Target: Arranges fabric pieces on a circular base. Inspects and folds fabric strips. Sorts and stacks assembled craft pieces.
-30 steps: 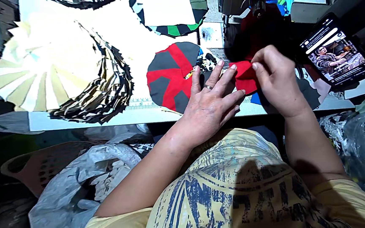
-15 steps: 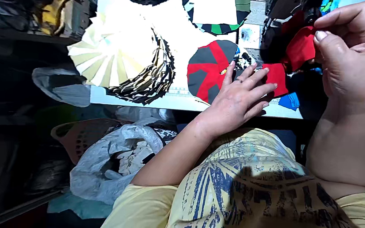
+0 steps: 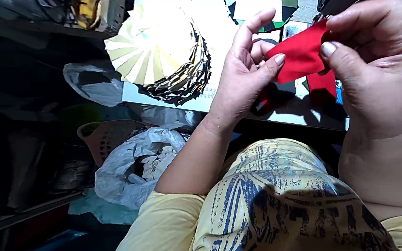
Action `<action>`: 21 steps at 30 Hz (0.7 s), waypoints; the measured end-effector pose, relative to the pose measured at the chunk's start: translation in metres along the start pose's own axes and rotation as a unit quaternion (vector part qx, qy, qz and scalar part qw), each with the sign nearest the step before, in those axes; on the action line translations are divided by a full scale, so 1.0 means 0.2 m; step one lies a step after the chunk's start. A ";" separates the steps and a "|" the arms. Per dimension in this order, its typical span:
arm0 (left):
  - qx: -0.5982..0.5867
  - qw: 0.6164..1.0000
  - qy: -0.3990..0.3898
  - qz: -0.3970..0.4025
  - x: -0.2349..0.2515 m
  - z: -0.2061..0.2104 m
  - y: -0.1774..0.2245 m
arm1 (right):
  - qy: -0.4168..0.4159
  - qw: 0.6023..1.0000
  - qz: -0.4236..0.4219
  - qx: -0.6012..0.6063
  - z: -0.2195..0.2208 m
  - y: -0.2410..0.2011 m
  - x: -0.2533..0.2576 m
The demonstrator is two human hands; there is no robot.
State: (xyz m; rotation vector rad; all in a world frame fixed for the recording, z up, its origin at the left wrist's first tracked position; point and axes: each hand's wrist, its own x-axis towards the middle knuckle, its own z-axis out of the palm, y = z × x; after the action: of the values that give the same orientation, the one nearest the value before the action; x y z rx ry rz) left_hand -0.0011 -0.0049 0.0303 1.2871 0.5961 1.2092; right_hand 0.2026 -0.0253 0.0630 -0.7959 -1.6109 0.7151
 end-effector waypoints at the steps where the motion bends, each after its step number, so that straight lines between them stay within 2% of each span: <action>1: 0.040 0.999 0.010 0.021 0.00 -0.01 -0.01 | 0.003 0.999 0.005 -0.033 0.01 0.02 -0.02; 6: 0.242 0.967 0.022 0.075 0.01 -0.01 -0.08 | 0.019 0.972 0.052 -0.228 0.07 0.16 -0.14; 9: 0.331 0.940 0.006 0.080 0.03 -0.01 -0.12 | -0.013 0.946 0.070 -0.315 0.09 0.21 -0.19; 21: 0.546 0.836 -0.031 0.049 0.07 -0.02 -0.13 | -0.094 0.890 0.080 -0.439 0.15 0.24 -0.17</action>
State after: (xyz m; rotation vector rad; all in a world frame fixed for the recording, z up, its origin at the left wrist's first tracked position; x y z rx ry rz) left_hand 0.0091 0.0128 0.0080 2.3126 1.2822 0.8677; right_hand 0.1825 -0.0257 -0.0007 -1.5565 -2.0773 0.1262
